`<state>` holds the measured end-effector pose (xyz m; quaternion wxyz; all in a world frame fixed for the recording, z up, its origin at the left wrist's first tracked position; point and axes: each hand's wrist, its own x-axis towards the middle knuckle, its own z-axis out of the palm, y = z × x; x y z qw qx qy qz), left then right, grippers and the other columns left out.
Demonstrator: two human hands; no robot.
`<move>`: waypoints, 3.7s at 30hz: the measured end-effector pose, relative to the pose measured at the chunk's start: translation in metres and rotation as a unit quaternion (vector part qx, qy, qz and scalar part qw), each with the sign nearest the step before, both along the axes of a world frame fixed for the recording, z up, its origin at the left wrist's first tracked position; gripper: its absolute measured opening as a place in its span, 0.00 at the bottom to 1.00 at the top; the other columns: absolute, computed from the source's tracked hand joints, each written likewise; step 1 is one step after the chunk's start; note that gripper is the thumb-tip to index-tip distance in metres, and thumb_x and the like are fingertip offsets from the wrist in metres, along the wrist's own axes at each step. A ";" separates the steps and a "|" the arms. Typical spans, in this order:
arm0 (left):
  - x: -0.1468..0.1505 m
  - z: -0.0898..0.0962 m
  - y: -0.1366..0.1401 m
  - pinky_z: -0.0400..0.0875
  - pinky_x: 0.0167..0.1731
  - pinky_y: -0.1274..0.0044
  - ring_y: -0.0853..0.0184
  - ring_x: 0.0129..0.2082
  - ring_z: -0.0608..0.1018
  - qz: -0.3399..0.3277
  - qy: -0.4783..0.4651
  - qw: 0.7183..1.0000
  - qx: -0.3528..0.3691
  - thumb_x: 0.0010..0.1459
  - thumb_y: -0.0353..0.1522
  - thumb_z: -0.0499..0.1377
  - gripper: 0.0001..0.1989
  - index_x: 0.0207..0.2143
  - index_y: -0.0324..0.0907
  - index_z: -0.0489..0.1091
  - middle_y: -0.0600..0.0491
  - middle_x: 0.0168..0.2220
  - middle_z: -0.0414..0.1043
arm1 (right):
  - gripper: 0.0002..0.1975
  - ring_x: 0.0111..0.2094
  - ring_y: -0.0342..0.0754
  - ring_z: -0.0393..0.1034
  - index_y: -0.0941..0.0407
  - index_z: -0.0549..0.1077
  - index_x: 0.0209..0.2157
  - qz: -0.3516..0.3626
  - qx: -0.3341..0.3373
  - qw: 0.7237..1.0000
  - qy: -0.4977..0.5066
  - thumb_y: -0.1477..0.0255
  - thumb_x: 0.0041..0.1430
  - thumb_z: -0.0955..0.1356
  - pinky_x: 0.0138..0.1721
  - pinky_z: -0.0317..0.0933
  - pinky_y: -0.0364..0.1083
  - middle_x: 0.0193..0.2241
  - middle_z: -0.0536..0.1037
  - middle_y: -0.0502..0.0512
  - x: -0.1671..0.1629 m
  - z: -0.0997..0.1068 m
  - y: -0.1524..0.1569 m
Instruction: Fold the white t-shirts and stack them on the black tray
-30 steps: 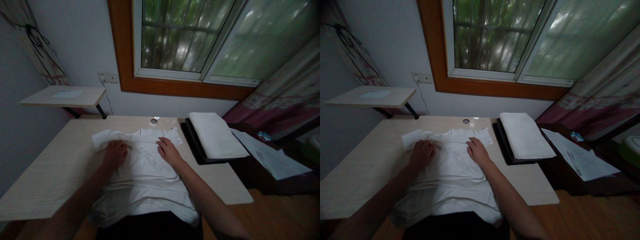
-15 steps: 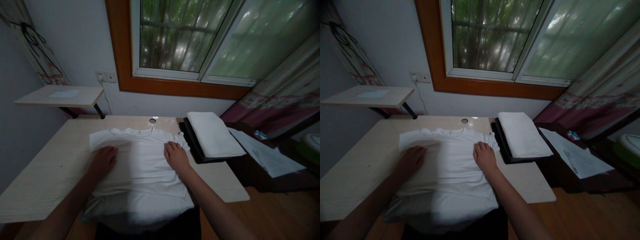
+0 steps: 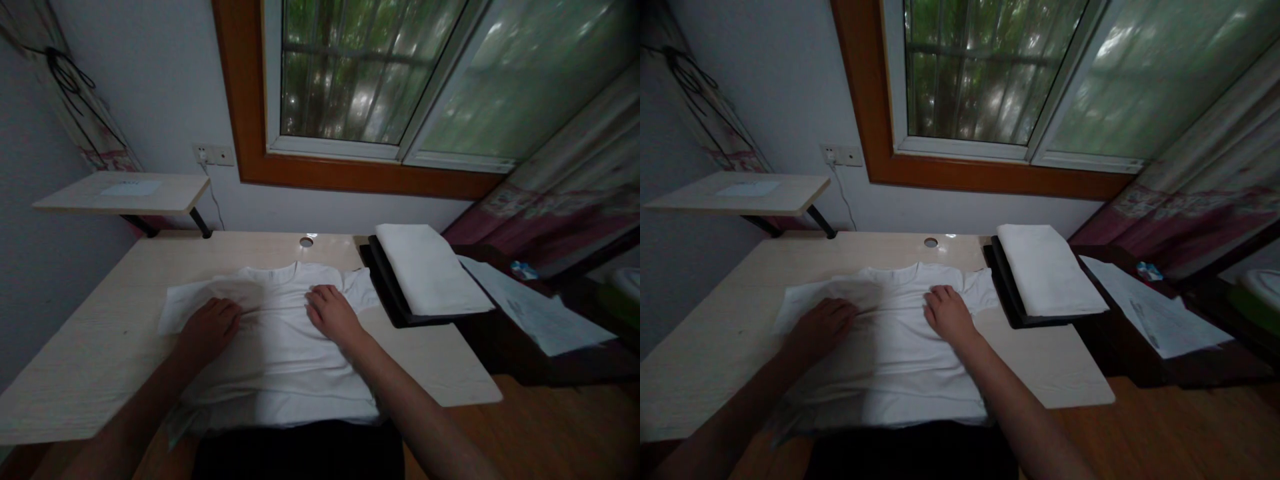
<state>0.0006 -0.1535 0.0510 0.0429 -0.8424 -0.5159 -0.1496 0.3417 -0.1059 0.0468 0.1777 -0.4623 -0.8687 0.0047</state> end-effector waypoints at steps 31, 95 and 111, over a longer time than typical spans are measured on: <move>0.001 -0.018 -0.016 0.70 0.59 0.61 0.57 0.56 0.75 0.025 -0.042 0.999 -0.021 0.69 0.38 0.52 0.18 0.57 0.44 0.71 0.45 0.56 0.74 | 0.15 0.53 0.56 0.68 0.55 0.74 0.54 -0.016 0.000 0.998 0.067 0.72 0.68 0.64 0.56 0.67 0.56 0.53 0.75 0.62 -0.002 0.003 -0.020; 0.034 -0.031 0.120 0.53 0.66 0.51 0.47 0.67 0.63 0.172 -0.006 0.984 0.042 0.63 0.30 0.51 0.23 0.59 0.36 0.68 0.37 0.66 0.63 | 0.22 0.67 0.60 0.57 0.62 0.68 0.62 -0.133 0.029 0.990 -0.032 0.73 0.69 0.60 0.69 0.47 0.60 0.66 0.64 0.68 -0.022 -0.016 0.094; -0.021 -0.050 0.091 0.51 0.68 0.56 0.53 0.71 0.57 0.113 0.029 0.993 -0.012 0.71 0.43 0.43 0.29 0.68 0.38 0.59 0.40 0.71 0.54 | 0.28 0.70 0.58 0.53 0.62 0.63 0.66 -0.061 -0.002 0.998 -0.004 0.62 0.72 0.61 0.69 0.49 0.59 0.69 0.60 0.67 -0.004 -0.038 0.069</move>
